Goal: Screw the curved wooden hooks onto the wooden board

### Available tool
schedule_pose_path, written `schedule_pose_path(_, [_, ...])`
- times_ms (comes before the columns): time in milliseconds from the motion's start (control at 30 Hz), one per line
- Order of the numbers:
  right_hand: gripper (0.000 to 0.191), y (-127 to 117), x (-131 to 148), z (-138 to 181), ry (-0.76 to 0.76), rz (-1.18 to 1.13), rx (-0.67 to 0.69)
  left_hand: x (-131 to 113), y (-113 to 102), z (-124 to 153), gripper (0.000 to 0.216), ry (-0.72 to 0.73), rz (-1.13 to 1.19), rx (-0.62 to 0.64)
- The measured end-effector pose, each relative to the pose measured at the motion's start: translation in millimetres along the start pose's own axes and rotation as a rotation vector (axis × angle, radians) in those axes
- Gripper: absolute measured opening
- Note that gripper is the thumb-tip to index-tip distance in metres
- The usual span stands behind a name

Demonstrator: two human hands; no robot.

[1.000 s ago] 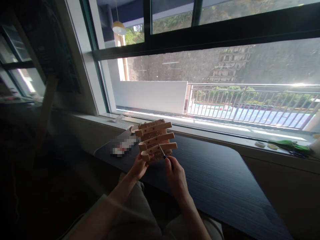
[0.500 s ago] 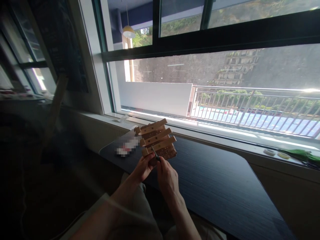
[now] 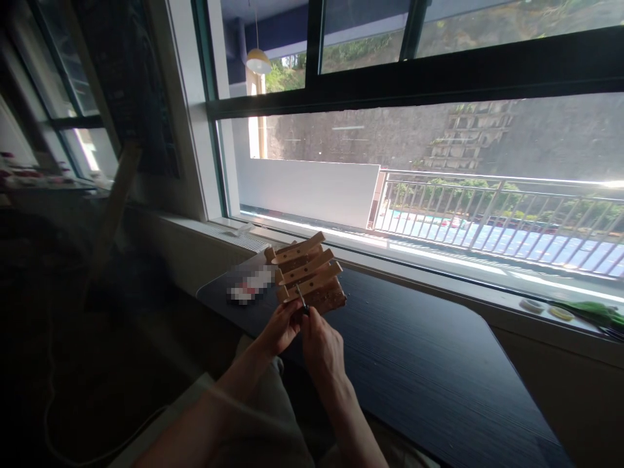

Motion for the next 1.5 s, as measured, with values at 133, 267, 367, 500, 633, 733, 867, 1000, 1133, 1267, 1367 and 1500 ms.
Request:
schedule_pose_path(133, [0.030, -7.9, 5.9, -5.9, -0.002, -0.126, 0.066, -1.6, 2.0, -0.4, 0.025, 0.002, 0.008, 0.034])
schedule_pose_path(267, [0.034, -46.9, -2.2, -8.0, 0.017, -0.492, -0.074, 0.0, 4.0, -1.4, 0.030, -0.018, 0.015, 0.079])
schedule_pose_path(367, [0.032, -66.0, -3.3, -5.3, 0.026, -0.377, -0.176, 1.3, 3.0, -0.6, 0.032, -0.033, 0.005, 0.066])
schedule_pose_path(500, [0.031, -56.0, -0.4, -2.0, 0.037, -0.414, -0.193, 0.0, 4.9, 1.2, 0.033, -0.026, -0.033, 0.087])
schedule_pose_path(633, [0.025, -48.9, 12.0, 1.6, -0.038, -0.392, -0.232, -0.9, 4.7, 2.5, 0.029, -0.029, -0.077, 0.089])
schedule_pose_path(733, [0.021, -53.0, 21.3, 4.2, -0.113, -0.370, -0.254, -2.1, 5.3, 3.3, 0.028, -0.016, -0.072, 0.090])
schedule_pose_path(867, [0.024, -57.0, 12.0, 9.8, -0.038, -0.615, -0.397, -2.7, 9.5, 4.7, 0.037, -0.008, -0.055, 0.103])
schedule_pose_path(1000, [0.022, -37.9, 11.8, 4.7, -0.031, -0.766, -0.277, -3.0, 13.3, 5.5, 0.042, -0.006, -0.035, 0.118])
schedule_pose_path(1133, [0.025, -34.5, 7.1, 4.2, 0.029, -0.733, -0.347, -3.5, 12.8, 6.4, 0.040, -0.009, -0.034, 0.100])
schedule_pose_path(1267, [0.026, -28.1, 8.2, 1.6, 0.053, -0.718, -0.352, -2.4, 11.5, 6.5, 0.037, -0.023, -0.042, 0.101])
schedule_pose_path(1367, [0.024, -25.1, 10.9, 1.1, 0.024, -0.709, -0.313, -1.3, 11.9, 6.2, 0.037, -0.026, -0.052, 0.120])
schedule_pose_path(1500, [0.024, -32.0, 11.3, 5.7, -0.014, -0.670, -0.385, -0.7, 12.7, 6.1, 0.036, -0.021, -0.030, 0.120])
Point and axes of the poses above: each hand's wrist, its own z-axis away from the middle knuckle, its own y-axis out of the palm, x = y × z, the point moved 7 cm from there along -z, towards the middle knuckle, and after that the axes turned 12 degrees about x, right-handed, at the moved point
